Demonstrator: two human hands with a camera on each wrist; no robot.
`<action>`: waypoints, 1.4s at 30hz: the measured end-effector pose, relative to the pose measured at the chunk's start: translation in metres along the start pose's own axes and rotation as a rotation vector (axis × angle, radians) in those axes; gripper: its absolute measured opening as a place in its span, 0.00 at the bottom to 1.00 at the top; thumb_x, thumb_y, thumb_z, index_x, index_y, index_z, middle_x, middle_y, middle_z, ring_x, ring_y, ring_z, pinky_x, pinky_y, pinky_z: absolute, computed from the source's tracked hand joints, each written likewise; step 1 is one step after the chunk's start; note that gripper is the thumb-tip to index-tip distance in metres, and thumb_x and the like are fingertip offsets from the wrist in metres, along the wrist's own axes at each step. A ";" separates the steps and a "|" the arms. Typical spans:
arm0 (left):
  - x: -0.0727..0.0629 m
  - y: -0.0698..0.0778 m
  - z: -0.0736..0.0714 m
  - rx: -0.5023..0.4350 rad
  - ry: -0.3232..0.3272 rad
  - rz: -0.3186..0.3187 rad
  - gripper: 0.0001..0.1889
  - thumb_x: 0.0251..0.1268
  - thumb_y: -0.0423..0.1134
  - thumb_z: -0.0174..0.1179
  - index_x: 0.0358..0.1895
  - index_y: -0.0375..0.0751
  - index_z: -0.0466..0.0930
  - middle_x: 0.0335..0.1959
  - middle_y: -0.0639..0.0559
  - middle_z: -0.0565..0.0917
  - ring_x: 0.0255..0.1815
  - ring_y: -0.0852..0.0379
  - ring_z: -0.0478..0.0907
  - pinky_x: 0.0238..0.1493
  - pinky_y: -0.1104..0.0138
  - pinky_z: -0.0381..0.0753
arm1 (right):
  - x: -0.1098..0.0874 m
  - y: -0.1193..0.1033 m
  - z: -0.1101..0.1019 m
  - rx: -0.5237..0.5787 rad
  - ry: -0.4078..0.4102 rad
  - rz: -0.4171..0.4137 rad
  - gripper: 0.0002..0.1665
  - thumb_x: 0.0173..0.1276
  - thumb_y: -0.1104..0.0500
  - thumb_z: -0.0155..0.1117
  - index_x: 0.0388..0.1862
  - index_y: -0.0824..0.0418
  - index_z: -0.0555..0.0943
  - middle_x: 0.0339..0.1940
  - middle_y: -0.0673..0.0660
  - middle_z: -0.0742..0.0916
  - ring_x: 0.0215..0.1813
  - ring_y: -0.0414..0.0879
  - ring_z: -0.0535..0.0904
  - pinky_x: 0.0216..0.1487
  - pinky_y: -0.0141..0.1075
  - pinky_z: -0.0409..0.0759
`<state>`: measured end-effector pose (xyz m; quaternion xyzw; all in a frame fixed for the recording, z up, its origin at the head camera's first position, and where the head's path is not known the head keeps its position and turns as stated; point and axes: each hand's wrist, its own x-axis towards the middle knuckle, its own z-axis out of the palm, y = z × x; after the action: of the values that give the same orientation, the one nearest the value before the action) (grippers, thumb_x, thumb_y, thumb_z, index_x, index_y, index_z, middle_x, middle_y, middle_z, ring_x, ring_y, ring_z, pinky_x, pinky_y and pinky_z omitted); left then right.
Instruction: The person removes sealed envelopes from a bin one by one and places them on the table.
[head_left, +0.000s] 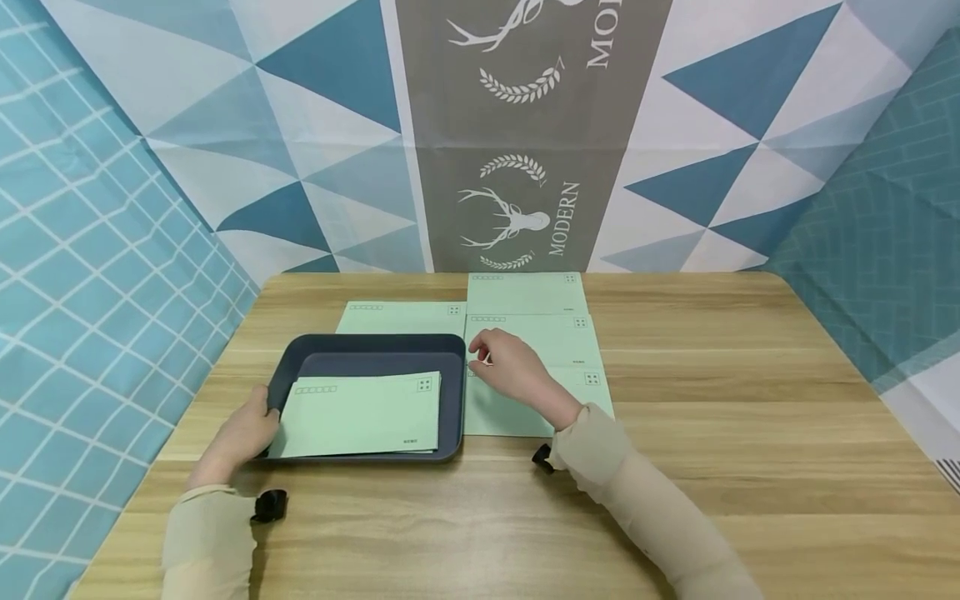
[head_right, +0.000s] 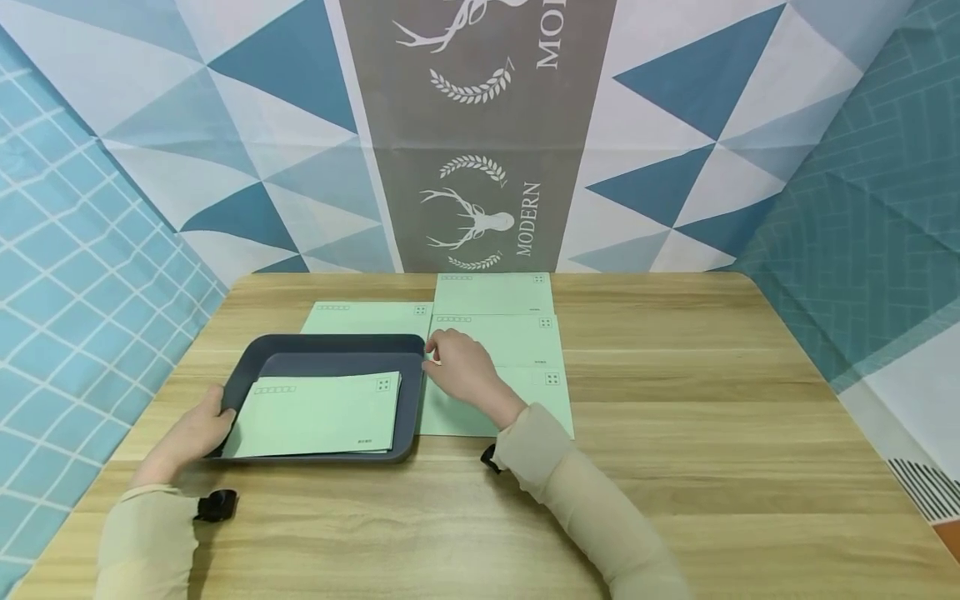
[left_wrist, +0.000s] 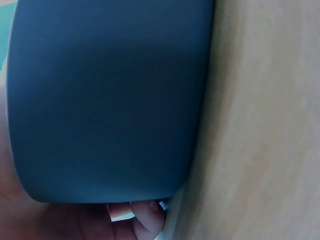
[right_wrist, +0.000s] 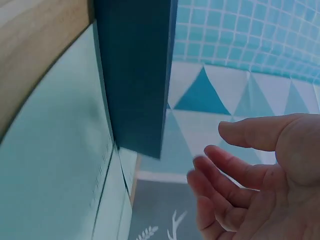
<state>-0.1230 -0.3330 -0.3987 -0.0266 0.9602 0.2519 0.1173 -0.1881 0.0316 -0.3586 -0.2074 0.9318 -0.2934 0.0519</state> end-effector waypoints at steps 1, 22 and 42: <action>0.000 0.000 0.000 -0.002 0.002 0.001 0.16 0.69 0.34 0.31 0.50 0.20 0.51 0.50 0.18 0.64 0.41 0.37 0.69 0.38 0.52 0.68 | 0.002 -0.003 0.003 -0.016 -0.008 -0.012 0.14 0.63 0.57 0.59 0.46 0.62 0.78 0.40 0.54 0.80 0.41 0.46 0.74 0.41 0.36 0.73; 0.001 -0.001 0.000 0.011 -0.003 -0.005 0.21 0.69 0.34 0.31 0.55 0.17 0.48 0.55 0.14 0.58 0.52 0.27 0.64 0.44 0.46 0.67 | 0.028 -0.016 0.050 -0.291 -0.287 -0.214 0.42 0.58 0.41 0.61 0.65 0.64 0.64 0.66 0.60 0.67 0.66 0.52 0.62 0.65 0.42 0.60; 0.001 -0.001 0.001 0.018 -0.002 -0.006 0.20 0.69 0.34 0.30 0.55 0.17 0.47 0.55 0.14 0.58 0.51 0.28 0.65 0.44 0.46 0.67 | 0.026 -0.015 0.054 -0.485 -0.275 -0.258 0.52 0.51 0.36 0.65 0.65 0.68 0.62 0.64 0.60 0.67 0.66 0.52 0.61 0.65 0.40 0.59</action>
<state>-0.1235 -0.3334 -0.3997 -0.0285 0.9622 0.2431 0.1191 -0.1942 -0.0190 -0.3939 -0.3682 0.9248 -0.0357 0.0885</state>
